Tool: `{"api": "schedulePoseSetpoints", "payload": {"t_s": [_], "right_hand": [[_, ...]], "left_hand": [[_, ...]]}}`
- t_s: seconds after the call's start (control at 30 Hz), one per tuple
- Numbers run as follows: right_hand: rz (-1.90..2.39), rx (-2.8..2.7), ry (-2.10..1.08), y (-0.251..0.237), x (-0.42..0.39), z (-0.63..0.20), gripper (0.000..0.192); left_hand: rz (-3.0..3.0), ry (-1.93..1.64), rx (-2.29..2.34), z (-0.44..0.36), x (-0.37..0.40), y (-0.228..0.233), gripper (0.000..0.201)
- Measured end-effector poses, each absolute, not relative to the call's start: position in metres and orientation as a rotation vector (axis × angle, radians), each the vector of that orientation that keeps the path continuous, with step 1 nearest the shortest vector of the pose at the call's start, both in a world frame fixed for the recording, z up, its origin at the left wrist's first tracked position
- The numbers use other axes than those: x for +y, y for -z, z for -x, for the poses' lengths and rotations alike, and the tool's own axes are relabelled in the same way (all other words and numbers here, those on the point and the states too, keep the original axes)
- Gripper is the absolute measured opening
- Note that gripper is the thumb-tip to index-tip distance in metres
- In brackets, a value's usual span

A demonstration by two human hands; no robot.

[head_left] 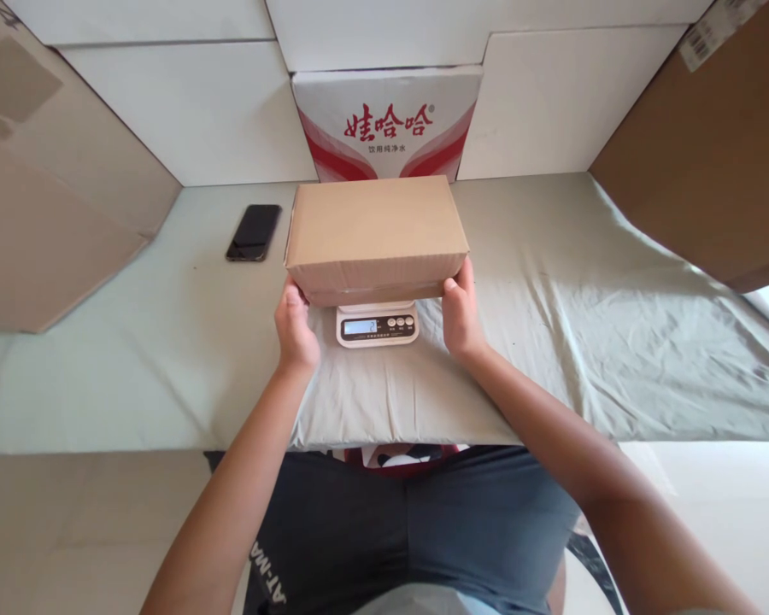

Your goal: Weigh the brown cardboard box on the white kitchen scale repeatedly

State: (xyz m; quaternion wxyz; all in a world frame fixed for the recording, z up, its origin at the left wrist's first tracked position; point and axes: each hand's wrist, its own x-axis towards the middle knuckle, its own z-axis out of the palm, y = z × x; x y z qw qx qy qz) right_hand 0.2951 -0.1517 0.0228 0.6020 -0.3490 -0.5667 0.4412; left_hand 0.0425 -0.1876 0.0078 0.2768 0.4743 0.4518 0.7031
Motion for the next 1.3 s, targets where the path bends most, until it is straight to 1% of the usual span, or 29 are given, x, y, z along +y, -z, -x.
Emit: {"api": "schedulePoseSetpoints", "payload": {"t_s": [0.2,0.4,0.53,0.67,0.73,0.83,0.97,1.03,1.13,1.3], "right_hand": [[0.854,-1.251,-0.956,-0.017,-0.146,-0.304,0.086],[0.933,-1.112,-0.964,-0.008,-0.125,-0.324,0.085],[0.940,-1.011,-1.005,-0.002,-0.114,-0.324,0.091],[0.932,-1.000,-1.077,0.001,-0.108,-0.321,0.087],[0.928,-0.984,-1.113,0.003,-0.104,-0.322,0.083],[0.930,-0.939,-1.127,0.008,-0.096,-0.329,0.079],[0.943,-0.987,-1.114,0.018,-0.085,-0.339,0.083],[0.938,-1.029,-1.111,0.022,-0.082,-0.340,0.084],[0.928,-1.027,-1.111,0.022,-0.082,-0.337,0.086],[0.944,-1.038,-1.104,0.018,-0.084,-0.334,0.086]], "left_hand": [[-1.266,-1.921,1.252,-0.033,-0.182,-0.005,0.087],[-1.082,-2.011,1.217,0.009,-0.165,0.004,0.075],[-0.885,-1.904,1.222,0.029,-0.150,-0.002,0.087],[-1.062,-1.850,1.169,0.030,-0.116,-0.009,0.092],[-1.138,-1.875,1.173,0.029,-0.095,-0.004,0.098],[-0.952,-1.914,1.237,0.034,-0.071,0.013,0.105],[-0.724,-1.846,1.246,0.045,-0.063,0.029,0.096],[-0.773,-1.834,1.224,0.045,-0.065,0.027,0.096],[-0.848,-1.815,1.232,0.038,-0.069,0.016,0.105],[-0.694,-1.860,1.168,0.023,-0.075,-0.001,0.097]]}}
